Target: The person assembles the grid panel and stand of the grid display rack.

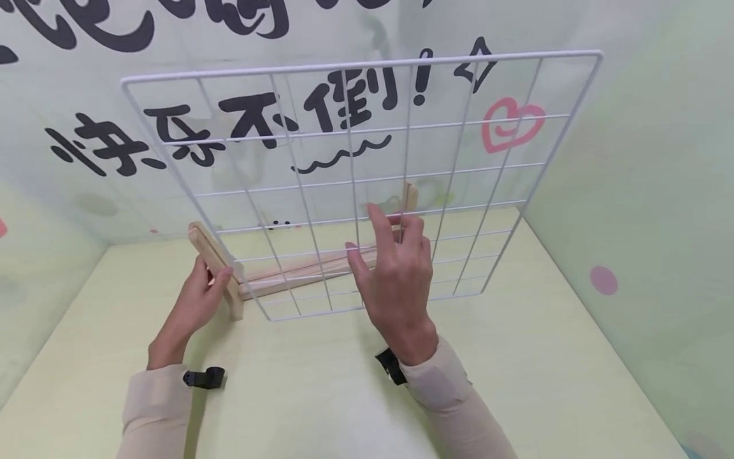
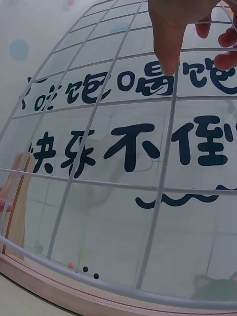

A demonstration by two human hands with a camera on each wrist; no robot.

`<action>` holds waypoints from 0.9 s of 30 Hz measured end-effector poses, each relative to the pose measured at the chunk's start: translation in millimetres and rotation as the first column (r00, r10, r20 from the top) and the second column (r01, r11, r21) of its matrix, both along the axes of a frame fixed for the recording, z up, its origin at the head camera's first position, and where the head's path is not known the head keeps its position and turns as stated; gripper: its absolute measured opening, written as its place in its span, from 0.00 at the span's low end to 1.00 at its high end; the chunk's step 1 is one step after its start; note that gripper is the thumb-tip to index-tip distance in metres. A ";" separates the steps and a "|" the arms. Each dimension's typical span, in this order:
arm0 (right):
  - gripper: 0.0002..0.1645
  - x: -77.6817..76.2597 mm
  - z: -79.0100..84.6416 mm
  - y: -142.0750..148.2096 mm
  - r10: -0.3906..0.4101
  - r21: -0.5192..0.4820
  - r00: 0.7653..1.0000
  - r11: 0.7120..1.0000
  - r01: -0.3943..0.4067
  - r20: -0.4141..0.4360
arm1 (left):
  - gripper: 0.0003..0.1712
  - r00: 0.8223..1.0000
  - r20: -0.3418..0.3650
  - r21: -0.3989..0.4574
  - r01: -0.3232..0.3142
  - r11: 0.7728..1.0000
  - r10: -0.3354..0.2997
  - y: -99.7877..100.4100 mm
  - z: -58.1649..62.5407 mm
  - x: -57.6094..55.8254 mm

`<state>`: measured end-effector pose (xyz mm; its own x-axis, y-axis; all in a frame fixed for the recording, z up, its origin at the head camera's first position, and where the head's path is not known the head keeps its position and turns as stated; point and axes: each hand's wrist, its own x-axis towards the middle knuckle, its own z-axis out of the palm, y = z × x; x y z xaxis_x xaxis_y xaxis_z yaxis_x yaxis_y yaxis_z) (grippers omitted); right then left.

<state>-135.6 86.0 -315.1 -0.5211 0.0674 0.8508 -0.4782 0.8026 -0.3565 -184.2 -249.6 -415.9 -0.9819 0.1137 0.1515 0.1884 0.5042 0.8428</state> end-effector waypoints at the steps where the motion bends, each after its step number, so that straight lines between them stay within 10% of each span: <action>1: 0.36 -0.2 0.3 -0.3 0.001 -0.002 1.000 1.000 -0.001 -0.001 | 0.39 1.000 0.007 0.008 0.005 1.000 -0.005 -0.4 0.7 0.1; 27: 0.35 0.0 0.6 -0.7 -0.003 -0.020 1.000 1.000 0.002 -0.002 | 0.45 0.997 0.076 0.021 0.006 1.000 -0.007 -4.4 -0.3 -0.8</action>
<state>-135.6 85.4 -314.5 -0.5194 0.0857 0.8502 -0.4769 0.7965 -0.3716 -185.1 -254.0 -416.3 -0.9900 0.1176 0.0785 0.1263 0.4858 0.8649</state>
